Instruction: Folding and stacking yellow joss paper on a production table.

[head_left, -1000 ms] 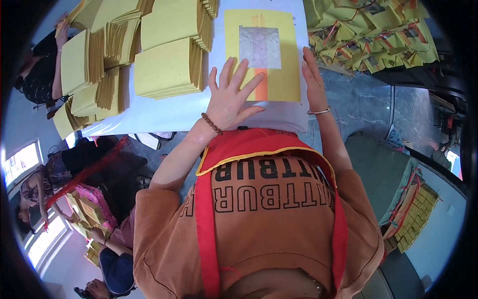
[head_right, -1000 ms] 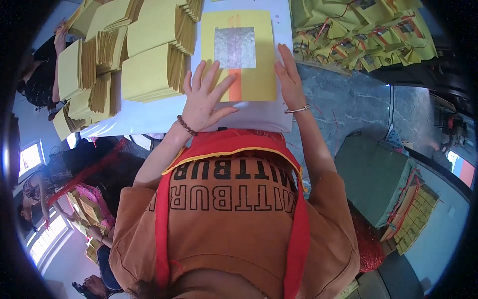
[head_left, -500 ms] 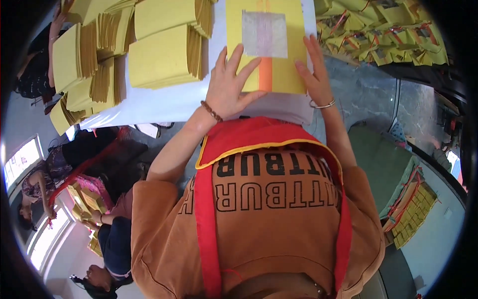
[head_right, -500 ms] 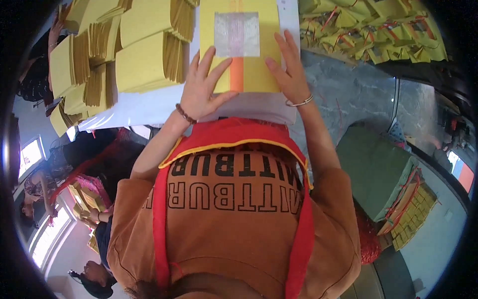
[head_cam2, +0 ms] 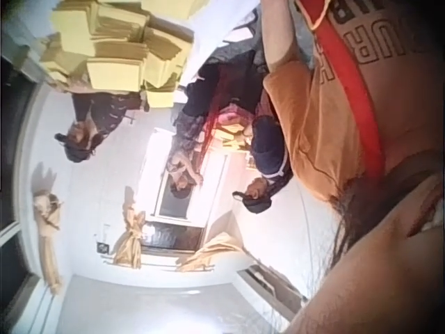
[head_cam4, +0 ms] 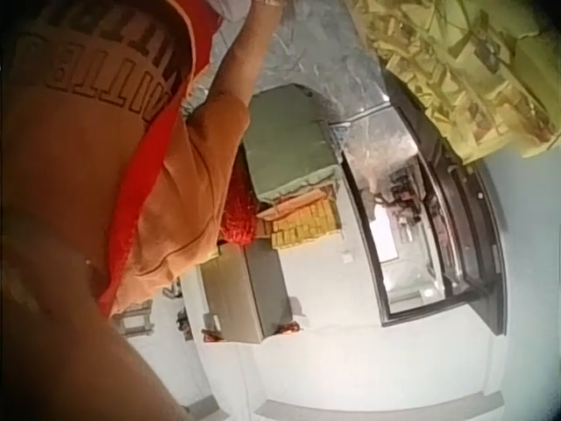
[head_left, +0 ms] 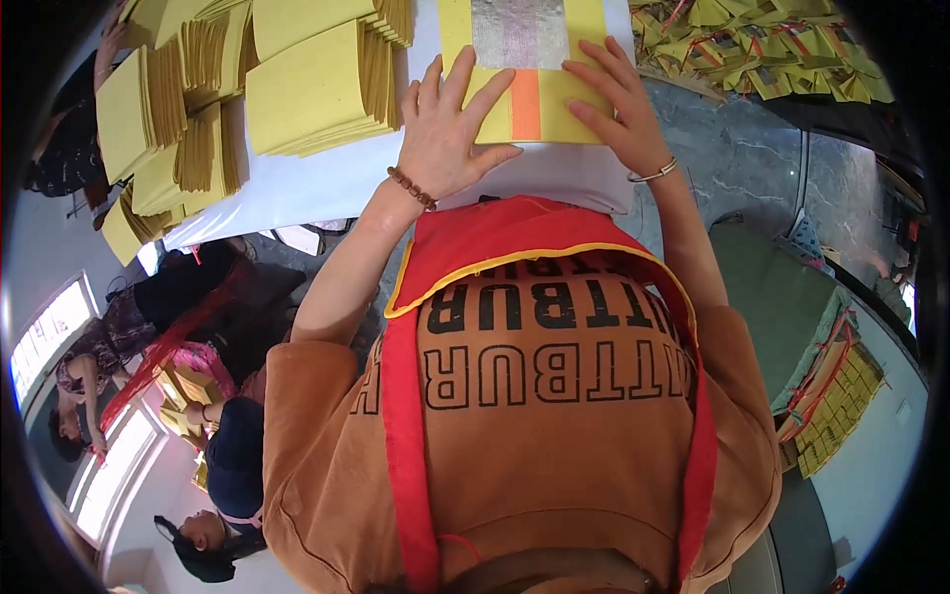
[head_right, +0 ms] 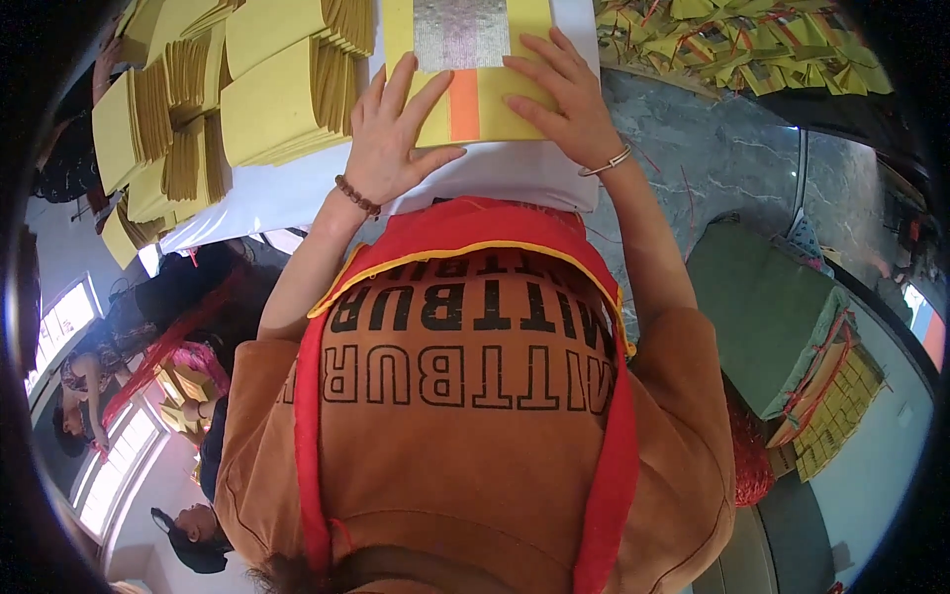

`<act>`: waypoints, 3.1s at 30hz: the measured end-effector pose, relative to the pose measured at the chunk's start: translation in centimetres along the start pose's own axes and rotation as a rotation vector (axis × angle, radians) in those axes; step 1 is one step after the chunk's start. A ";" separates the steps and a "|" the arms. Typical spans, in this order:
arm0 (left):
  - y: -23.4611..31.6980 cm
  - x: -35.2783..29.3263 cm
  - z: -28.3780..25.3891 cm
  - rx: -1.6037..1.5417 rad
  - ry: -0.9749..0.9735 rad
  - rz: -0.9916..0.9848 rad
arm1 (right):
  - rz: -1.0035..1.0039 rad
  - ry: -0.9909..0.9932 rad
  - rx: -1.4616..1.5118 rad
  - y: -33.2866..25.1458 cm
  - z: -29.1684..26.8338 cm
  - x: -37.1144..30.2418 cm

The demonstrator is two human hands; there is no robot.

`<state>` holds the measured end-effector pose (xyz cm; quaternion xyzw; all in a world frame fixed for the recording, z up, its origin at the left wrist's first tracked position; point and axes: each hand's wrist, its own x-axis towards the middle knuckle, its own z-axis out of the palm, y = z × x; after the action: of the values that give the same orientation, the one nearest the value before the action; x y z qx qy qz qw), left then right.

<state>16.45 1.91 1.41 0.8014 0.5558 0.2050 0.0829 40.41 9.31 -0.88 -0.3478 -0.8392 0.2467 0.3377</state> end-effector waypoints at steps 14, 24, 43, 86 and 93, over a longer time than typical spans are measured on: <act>0.6 -0.3 0.1 0.234 -0.011 -0.007 | 0.007 -0.001 -0.043 0.1 0.0 0.0; 0.2 -0.4 0.3 0.103 0.024 0.024 | -0.020 -0.006 -0.020 -0.4 -0.3 0.2; -0.6 2.0 -3.6 -0.223 -0.099 0.318 | 0.027 -0.054 0.184 0.7 0.0 -0.7; -1.3 3.0 -2.7 -0.297 -0.076 0.392 | 0.136 0.009 0.327 -0.1 0.5 -0.5; -1.2 2.8 -3.8 -0.293 -0.202 0.462 | 0.144 -0.023 0.415 0.5 0.4 -0.7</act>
<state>14.61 4.60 5.10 0.9025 0.3122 0.2158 0.2037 40.70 8.99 -1.74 -0.3269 -0.7473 0.4415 0.3738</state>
